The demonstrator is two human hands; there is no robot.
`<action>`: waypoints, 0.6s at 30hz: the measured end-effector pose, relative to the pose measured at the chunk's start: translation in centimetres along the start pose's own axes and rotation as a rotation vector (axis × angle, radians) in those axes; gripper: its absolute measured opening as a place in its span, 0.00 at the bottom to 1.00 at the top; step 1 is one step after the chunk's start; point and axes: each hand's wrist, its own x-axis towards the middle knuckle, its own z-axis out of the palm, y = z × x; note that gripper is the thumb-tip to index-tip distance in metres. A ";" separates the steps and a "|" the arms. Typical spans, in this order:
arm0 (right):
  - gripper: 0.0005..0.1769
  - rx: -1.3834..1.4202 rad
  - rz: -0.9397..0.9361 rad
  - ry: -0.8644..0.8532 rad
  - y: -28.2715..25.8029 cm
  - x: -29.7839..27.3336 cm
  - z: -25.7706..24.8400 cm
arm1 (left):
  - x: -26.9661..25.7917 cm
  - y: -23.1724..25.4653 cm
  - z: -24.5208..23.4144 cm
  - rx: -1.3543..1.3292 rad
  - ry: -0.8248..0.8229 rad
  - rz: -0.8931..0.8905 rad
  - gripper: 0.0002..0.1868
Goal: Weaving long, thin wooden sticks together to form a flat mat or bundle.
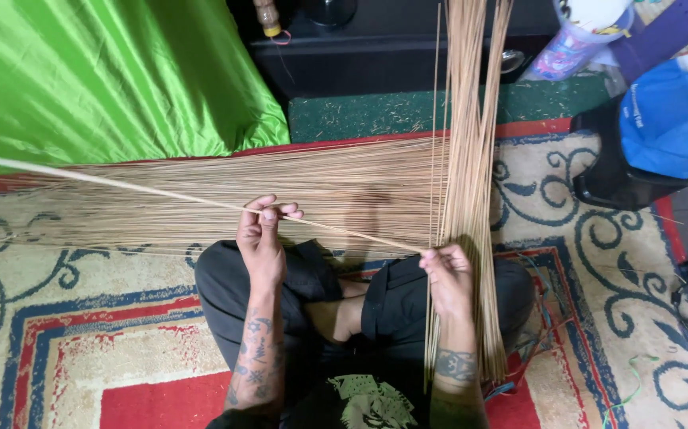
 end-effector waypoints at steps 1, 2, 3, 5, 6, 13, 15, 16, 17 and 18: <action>0.09 0.004 -0.014 0.004 -0.5 -0.6 -0.2 | 0.8 0.6 1.6 -0.009 -0.012 0.004 0.11; 0.07 -0.096 0.006 -0.086 -0.8 -1.5 -0.5 | 1.3 1.4 3.0 0.007 -0.113 0.075 0.13; 0.07 -0.197 0.027 -0.176 -1.0 -2.4 -0.8 | 1.8 2.2 4.4 0.022 -0.213 0.147 0.14; 0.07 -0.264 0.034 -0.277 -1.3 -3.5 -2.5 | 1.5 3.9 8.8 0.052 -0.293 0.166 0.14; 0.09 -0.336 0.053 -0.379 -1.4 -4.2 -3.3 | 1.3 4.8 10.8 0.088 -0.362 0.177 0.15; 0.15 -0.449 0.080 -0.634 -6.4 -8.2 -5.7 | -2.5 0.6 20.4 0.084 -0.539 0.180 0.22; 0.16 -0.433 0.016 -0.528 -6.2 -8.8 -7.3 | -3.4 -2.4 21.5 0.086 -0.646 0.127 0.25; 0.16 -0.435 0.023 -0.526 -6.8 -9.0 -7.2 | -4.0 -4.1 21.5 0.086 -0.643 0.120 0.25; 0.16 -0.464 -0.007 -0.462 -7.5 -9.1 -7.2 | -4.6 -5.8 21.6 0.125 -0.686 0.054 0.23; 0.17 -0.490 -0.041 -0.399 -8.1 -9.1 -7.1 | -5.0 -7.5 21.8 0.165 -0.731 -0.008 0.22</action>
